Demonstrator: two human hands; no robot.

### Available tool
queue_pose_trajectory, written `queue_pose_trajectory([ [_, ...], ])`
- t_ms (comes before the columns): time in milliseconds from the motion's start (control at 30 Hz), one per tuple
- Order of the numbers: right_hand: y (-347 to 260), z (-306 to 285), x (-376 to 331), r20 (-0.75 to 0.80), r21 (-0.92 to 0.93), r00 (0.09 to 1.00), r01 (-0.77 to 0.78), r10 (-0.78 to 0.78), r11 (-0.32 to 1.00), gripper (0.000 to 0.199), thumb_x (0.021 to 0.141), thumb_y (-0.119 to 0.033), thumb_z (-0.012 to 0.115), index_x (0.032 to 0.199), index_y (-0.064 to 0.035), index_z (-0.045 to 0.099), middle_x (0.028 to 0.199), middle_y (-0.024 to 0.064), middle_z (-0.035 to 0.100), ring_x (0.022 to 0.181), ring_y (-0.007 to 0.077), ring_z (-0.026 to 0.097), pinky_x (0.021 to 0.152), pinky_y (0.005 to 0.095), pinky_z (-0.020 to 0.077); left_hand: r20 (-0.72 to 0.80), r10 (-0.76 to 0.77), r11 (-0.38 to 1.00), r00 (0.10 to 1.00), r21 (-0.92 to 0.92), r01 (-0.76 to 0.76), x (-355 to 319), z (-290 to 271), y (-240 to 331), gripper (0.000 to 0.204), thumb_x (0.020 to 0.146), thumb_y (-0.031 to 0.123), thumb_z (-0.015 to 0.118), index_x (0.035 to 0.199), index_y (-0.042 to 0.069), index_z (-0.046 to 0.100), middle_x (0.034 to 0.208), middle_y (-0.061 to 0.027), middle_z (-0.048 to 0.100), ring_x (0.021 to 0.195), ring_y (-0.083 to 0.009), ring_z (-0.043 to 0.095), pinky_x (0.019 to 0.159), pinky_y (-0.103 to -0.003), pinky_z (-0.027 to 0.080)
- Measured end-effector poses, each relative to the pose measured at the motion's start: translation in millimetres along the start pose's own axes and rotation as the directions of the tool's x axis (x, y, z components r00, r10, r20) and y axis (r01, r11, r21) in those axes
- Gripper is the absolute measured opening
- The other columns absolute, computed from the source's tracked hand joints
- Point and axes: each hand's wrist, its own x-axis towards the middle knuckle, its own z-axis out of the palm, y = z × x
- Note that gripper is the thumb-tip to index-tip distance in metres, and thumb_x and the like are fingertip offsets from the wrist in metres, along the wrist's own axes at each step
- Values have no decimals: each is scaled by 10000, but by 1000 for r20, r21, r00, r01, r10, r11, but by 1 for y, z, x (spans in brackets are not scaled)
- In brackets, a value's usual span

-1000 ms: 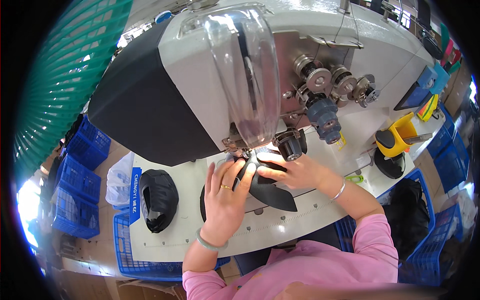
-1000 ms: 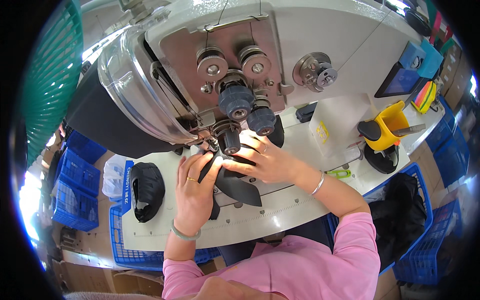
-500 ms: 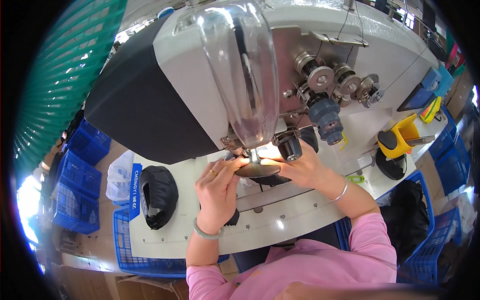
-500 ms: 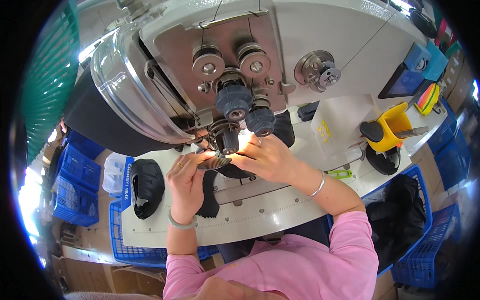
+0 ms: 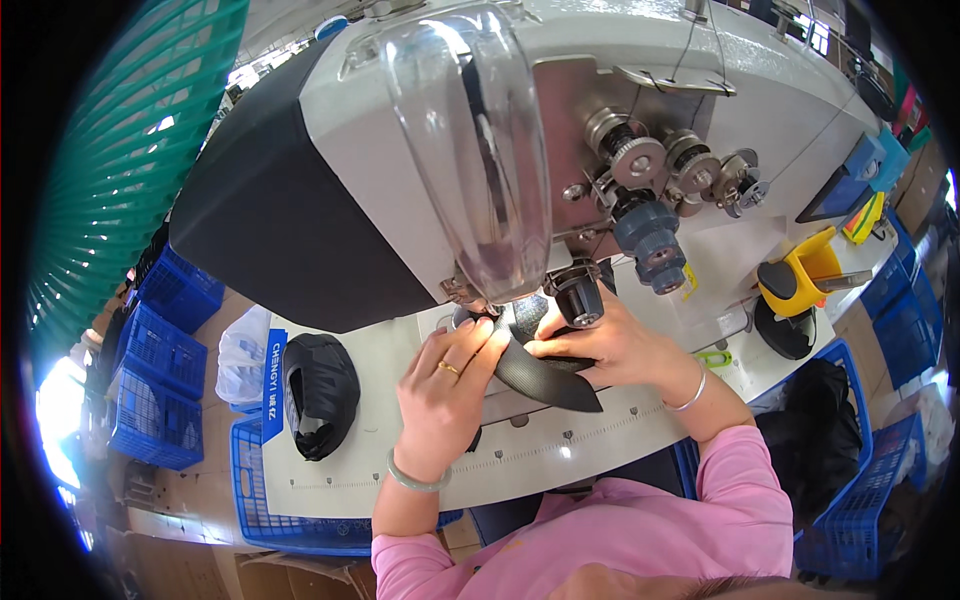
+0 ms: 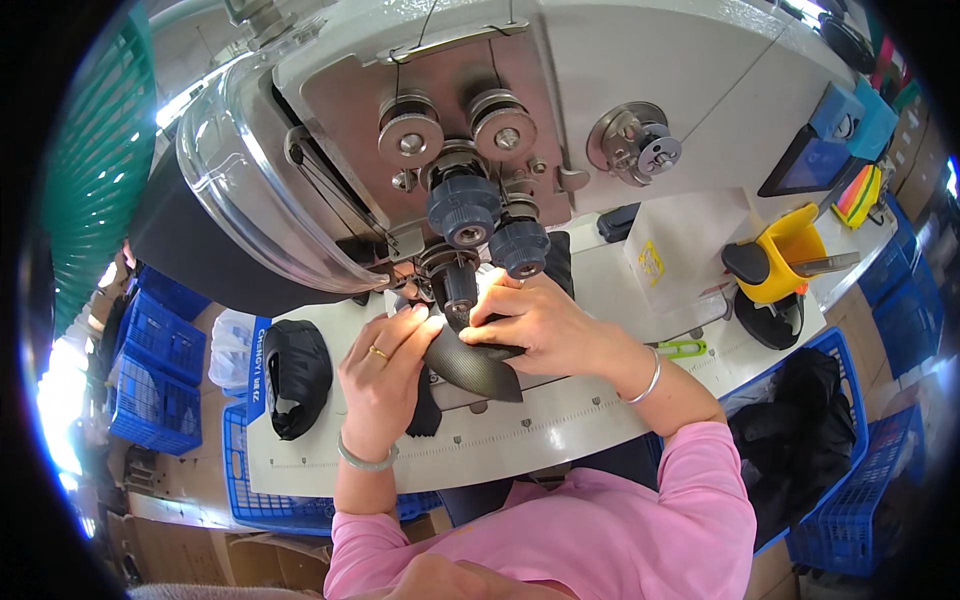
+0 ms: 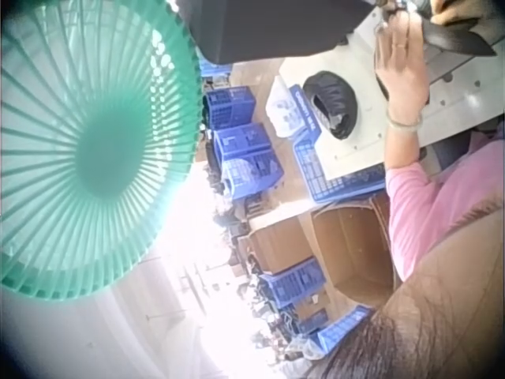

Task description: Operating an industrial sewing machine to stitch together components of a black shoe.

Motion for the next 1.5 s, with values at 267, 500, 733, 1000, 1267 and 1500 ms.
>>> queue_pose_trajectory([
  [267,-3,12,-7,-148,18,985,-90,91,996,302,685,-227,771,973,-142,739,933,13,677,849,237,596,785,399,436,33,79,987,996,141,-82,2,-1,7,325,653,-5,661,974,25,699,1000,-91,661,912,-280,648,777,-372,548],
  [500,-2,13,0,-172,-53,985,-28,18,998,318,642,-171,780,935,-95,685,908,34,600,826,214,626,660,341,502,35,68,988,997,139,-72,4,-1,6,328,658,4,642,981,32,693,1004,-84,655,907,-275,643,765,-368,549],
  [733,3,18,2,-210,-73,978,-22,6,997,295,649,-163,768,922,-109,673,943,50,561,813,239,605,657,343,483,56,1,990,998,140,-8,9,-2,7,323,662,12,648,981,52,677,953,-59,612,856,-246,620,693,-343,540],
  [1000,4,18,6,-206,-99,978,3,-23,995,344,609,-90,730,948,-115,675,925,39,565,839,246,587,705,356,482,26,112,984,993,136,-115,15,-2,-1,291,655,4,662,943,39,693,897,-51,630,789,-236,620,665,-336,539],
  [1267,-12,10,9,-86,-348,995,9,-41,938,334,649,-43,677,977,-108,668,980,40,598,958,237,564,708,373,489,15,-247,951,969,-188,245,6,-1,-11,289,639,-29,702,926,5,699,863,-86,672,700,-278,606,641,-358,504],
  [1500,-18,11,6,-93,-222,995,-67,47,973,349,703,-53,675,1043,22,646,1073,63,578,1039,264,521,746,417,449,-84,-54,999,995,6,54,0,5,5,296,649,-40,698,937,31,706,935,-77,661,815,-276,617,684,-361,509],
])
